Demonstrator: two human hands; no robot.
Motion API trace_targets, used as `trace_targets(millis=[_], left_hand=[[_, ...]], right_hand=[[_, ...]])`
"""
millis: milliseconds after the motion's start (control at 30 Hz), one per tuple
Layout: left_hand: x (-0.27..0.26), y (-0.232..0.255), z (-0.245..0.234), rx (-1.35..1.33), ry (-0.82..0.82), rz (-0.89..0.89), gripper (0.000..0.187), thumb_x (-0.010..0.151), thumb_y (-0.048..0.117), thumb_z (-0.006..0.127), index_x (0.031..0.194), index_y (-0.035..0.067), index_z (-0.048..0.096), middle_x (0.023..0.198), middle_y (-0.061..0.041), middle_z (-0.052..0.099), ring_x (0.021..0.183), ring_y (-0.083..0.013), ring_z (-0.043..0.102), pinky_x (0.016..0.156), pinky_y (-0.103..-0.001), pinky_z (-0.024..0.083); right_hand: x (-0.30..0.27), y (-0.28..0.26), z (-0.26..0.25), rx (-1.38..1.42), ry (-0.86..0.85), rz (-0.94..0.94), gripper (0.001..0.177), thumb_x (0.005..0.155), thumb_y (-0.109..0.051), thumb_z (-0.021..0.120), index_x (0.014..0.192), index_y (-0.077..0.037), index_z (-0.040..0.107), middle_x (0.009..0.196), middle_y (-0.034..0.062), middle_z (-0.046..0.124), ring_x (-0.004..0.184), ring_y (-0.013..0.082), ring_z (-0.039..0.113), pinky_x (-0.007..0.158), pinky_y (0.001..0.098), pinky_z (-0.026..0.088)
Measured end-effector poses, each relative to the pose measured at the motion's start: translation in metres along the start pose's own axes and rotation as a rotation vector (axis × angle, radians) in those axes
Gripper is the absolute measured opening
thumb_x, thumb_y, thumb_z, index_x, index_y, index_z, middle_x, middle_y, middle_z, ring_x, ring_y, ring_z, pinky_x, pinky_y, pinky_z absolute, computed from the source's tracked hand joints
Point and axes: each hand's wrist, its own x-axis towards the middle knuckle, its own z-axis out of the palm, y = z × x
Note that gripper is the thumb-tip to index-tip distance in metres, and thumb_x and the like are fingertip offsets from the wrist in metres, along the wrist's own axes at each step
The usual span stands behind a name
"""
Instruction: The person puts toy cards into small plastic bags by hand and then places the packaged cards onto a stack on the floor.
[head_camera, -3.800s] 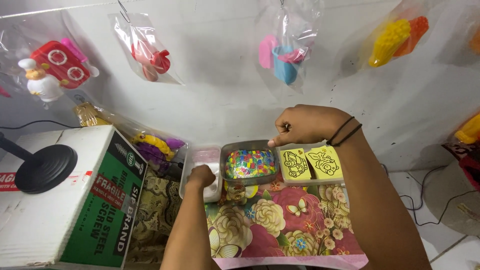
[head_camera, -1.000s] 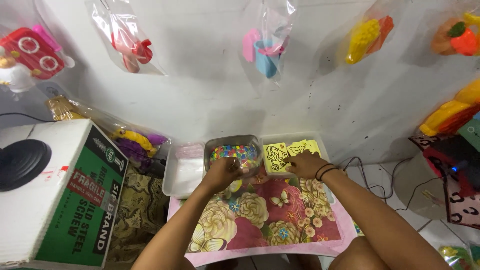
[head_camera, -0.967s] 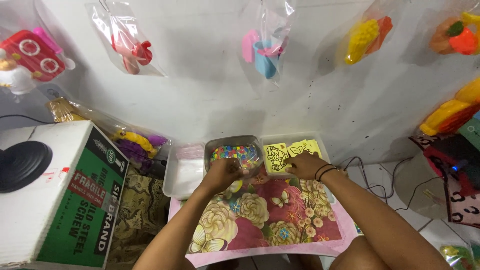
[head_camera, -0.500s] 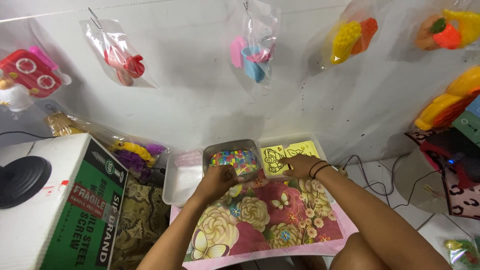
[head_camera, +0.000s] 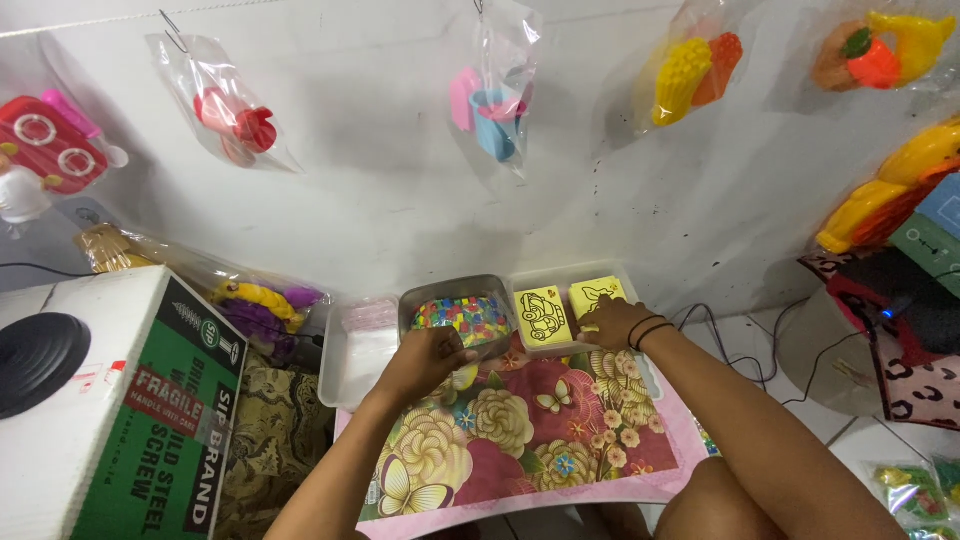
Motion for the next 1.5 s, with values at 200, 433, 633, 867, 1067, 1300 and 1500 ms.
trace_targets(millis=[200,433,633,867,1067,1300,1500], left_hand=[[-0.002,-0.002,-0.002,0.011,-0.003,0.008,0.028,0.089,0.035,0.076,0.083,0.008,0.069,0.062,-0.012,0.066,0.068,-0.0366,0.068,0.068,-0.044,0.051],[-0.005,0.001,-0.007,0.009,-0.008,0.001,0.029,0.087,0.036,0.076,0.085,0.008,0.069,0.064,-0.016,0.064,0.072,-0.0418,0.068,0.069,-0.048,0.05],[-0.011,0.016,-0.016,0.035,-0.029,-0.03,0.026,0.09,0.033,0.074,0.086,0.007,0.07,0.066,-0.016,0.065,0.073,-0.0409,0.069,0.07,-0.046,0.052],[-0.007,0.012,-0.013,0.038,-0.036,-0.043,0.027,0.091,0.034,0.074,0.085,0.008,0.07,0.066,-0.013,0.066,0.072,-0.0374,0.07,0.069,-0.044,0.052],[-0.007,0.019,-0.013,0.055,-0.043,-0.072,0.023,0.09,0.031,0.074,0.087,0.008,0.07,0.069,-0.013,0.066,0.077,-0.0389,0.07,0.071,-0.045,0.053],[-0.006,0.016,-0.012,0.084,-0.062,-0.078,0.023,0.089,0.031,0.073,0.091,0.009,0.071,0.075,-0.016,0.069,0.085,-0.043,0.07,0.074,-0.051,0.053],[-0.001,-0.003,-0.004,0.123,-0.08,-0.096,0.018,0.089,0.028,0.072,0.094,0.011,0.071,0.081,-0.015,0.072,0.091,-0.0424,0.071,0.078,-0.052,0.055]], right_hand=[[0.003,0.0,0.006,0.006,0.037,0.028,0.054,0.102,-0.062,0.038,0.145,-0.035,0.056,0.157,0.0151,0.035,0.145,0.0414,0.036,0.108,0.067,0.036],[-0.002,-0.026,-0.007,0.093,0.045,-0.18,0.054,0.098,-0.067,0.045,0.132,-0.028,0.061,0.125,0.0135,0.062,0.13,0.0391,0.053,0.104,0.0629,0.043],[-0.014,-0.05,-0.012,-0.005,-0.014,-0.202,0.046,0.097,-0.055,0.05,0.133,-0.03,0.064,0.128,0.0143,0.065,0.129,0.0365,0.057,0.103,0.0593,0.047],[-0.033,-0.075,-0.029,-0.07,0.061,-0.136,0.039,0.095,-0.045,0.055,0.128,-0.028,0.067,0.121,0.0097,0.069,0.119,0.0322,0.065,0.096,0.0521,0.053],[-0.036,-0.07,-0.04,0.079,0.196,-0.067,0.038,0.093,-0.037,0.063,0.129,-0.024,0.064,0.122,0.0126,0.067,0.119,0.0362,0.065,0.095,0.0532,0.054],[-0.018,-0.055,-0.022,0.624,0.338,-0.04,0.048,0.085,-0.013,0.072,0.127,-0.012,0.051,0.095,0.0115,0.074,0.096,0.0329,0.074,0.082,0.0464,0.057],[-0.016,-0.061,-0.021,0.765,0.334,0.019,0.047,0.083,-0.011,0.069,0.127,-0.012,0.052,0.08,0.0073,0.075,0.067,0.0229,0.075,0.068,0.0364,0.057]])
